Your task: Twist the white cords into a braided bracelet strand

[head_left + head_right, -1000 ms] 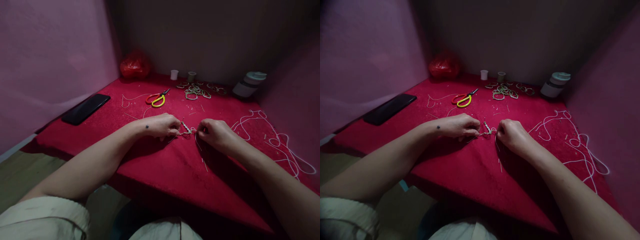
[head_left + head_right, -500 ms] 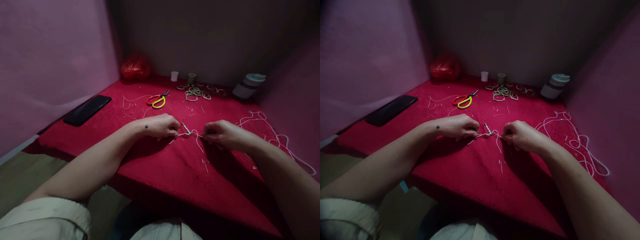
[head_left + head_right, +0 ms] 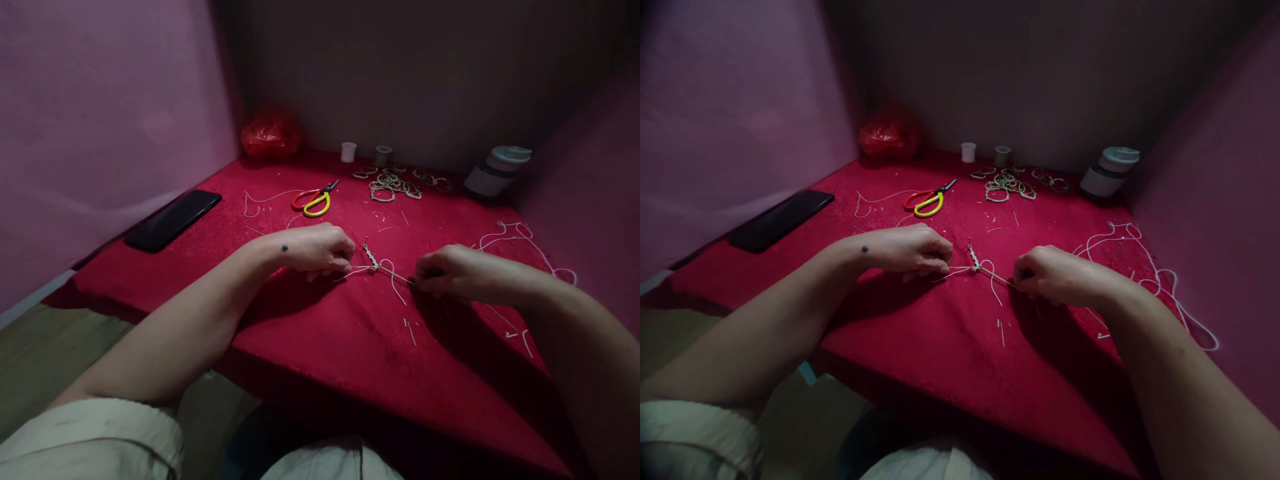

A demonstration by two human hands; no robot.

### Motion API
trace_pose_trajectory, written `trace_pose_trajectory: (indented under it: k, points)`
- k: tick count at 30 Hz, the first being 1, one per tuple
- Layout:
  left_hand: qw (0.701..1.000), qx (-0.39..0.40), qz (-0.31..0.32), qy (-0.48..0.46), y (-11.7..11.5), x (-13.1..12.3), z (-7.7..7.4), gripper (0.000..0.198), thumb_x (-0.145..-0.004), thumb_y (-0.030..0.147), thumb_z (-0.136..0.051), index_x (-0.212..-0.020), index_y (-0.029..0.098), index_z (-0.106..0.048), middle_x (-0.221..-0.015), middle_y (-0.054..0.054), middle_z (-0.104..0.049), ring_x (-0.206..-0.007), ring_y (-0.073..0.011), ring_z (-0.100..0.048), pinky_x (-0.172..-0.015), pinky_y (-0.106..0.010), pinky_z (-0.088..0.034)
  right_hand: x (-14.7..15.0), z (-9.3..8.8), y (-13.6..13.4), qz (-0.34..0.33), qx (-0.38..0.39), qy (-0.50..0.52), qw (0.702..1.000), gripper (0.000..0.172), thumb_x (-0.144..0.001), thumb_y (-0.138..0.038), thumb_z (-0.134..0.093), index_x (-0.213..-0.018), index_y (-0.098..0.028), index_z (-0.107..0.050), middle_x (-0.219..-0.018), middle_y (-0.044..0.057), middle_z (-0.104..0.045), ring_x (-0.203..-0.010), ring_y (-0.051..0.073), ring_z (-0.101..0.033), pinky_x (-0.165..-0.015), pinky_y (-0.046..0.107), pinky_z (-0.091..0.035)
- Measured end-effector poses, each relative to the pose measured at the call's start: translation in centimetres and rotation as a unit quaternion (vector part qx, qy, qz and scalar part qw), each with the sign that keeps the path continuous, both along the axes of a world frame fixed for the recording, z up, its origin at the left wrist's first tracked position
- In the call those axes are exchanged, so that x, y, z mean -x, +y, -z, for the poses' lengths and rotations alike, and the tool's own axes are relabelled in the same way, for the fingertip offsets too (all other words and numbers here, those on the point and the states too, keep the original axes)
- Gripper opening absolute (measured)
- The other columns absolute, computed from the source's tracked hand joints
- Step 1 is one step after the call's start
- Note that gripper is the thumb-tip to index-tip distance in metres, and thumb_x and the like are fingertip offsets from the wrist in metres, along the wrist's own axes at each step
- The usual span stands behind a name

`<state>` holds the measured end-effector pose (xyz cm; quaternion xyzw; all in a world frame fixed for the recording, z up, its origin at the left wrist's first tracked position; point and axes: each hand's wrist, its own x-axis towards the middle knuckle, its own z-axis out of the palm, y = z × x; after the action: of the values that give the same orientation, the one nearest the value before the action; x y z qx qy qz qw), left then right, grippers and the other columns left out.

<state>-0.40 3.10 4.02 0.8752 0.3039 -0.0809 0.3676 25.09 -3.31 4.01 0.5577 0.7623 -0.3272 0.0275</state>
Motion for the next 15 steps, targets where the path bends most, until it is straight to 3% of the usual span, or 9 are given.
trace_pose_trajectory:
  k: [9, 15]
  points:
    - [0.999, 0.040, 0.002, -0.006, -0.29, -0.13, -0.18, 0.020, -0.080, 0.031, -0.047, -0.081, 0.015, -0.059, -0.061, 0.000, -0.058, -0.045, -0.0077, -0.051, -0.044, -0.020, -0.033, 0.07, -0.53, -0.22, -0.032, -0.001, -0.035, 0.999, 0.013, -0.074, -0.020, -0.049, -0.061, -0.019, -0.052, -0.054, -0.003, -0.049, -0.046, 0.008, -0.041, -0.042, 0.021, -0.031]
    - [0.994, 0.107, 0.031, 0.004, -0.98, -0.26, -0.52, 0.024, -0.082, 0.033, -0.046, -0.088, 0.015, -0.060, -0.062, -0.001, -0.059, -0.046, -0.0081, -0.053, -0.042, -0.019, -0.032, -0.13, -0.38, -0.16, -0.066, -0.024, -0.041, 0.997, 0.014, -0.075, -0.024, -0.051, -0.064, -0.020, -0.058, -0.056, -0.002, -0.052, -0.050, 0.010, -0.043, -0.047, 0.023, -0.033]
